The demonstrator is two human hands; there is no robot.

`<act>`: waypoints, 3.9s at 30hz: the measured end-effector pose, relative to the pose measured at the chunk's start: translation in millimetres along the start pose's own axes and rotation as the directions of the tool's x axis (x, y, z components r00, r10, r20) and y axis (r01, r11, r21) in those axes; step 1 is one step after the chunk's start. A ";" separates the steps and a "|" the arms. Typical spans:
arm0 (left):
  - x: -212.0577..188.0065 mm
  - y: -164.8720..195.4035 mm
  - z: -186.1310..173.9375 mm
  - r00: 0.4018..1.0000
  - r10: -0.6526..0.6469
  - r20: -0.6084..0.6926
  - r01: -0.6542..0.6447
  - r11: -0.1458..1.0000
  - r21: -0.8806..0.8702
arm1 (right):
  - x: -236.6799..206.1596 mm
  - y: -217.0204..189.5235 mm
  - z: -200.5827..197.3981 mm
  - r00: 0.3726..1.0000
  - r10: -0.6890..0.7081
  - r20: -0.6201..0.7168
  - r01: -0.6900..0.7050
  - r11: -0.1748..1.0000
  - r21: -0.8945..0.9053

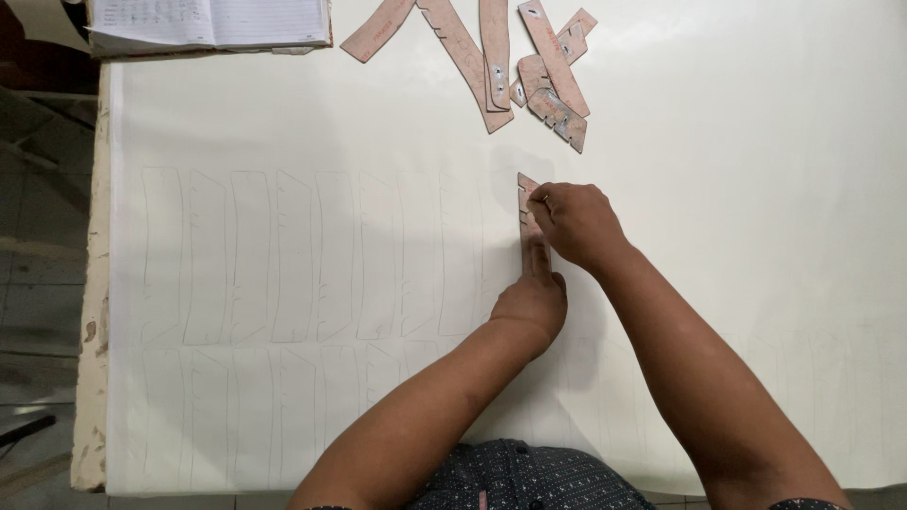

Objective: The person places a curved cardboard pattern on a large white sheet and traces its outline with a pencil. They repeat this process multiple times, repositioning the pattern to create a series of identical shapes across the sheet.

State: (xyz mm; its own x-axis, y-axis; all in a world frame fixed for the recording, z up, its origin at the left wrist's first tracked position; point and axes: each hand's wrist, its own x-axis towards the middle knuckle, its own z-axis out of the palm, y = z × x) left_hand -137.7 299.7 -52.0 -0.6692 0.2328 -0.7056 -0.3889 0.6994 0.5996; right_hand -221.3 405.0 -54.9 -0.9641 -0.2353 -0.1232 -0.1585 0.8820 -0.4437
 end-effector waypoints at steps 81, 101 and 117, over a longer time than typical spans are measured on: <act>29.1 -35.8 -31.0 0.886 0.460 -0.061 -0.331 0.719 0.612 | -134.0 5.9 51.2 0.958 -0.194 -0.211 0.207 0.977 0.043; -6.0 -12.0 47.2 0.853 0.368 -0.371 -0.409 0.912 -0.037 | -172.8 82.5 40.6 0.774 0.513 0.371 -0.494 0.123 0.861; 62.1 -53.2 -25.5 0.646 0.385 -0.659 -0.451 0.889 0.078 | -177.1 107.7 -6.0 0.763 0.631 0.140 -0.461 0.378 0.803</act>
State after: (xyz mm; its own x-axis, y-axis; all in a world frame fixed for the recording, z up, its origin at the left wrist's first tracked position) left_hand -174.7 259.7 -118.1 -0.9994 -0.0258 0.0244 0.0054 0.5697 0.8218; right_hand -68.9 544.1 -75.5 -0.8057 0.3198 -0.4986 0.5552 0.1144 -0.8238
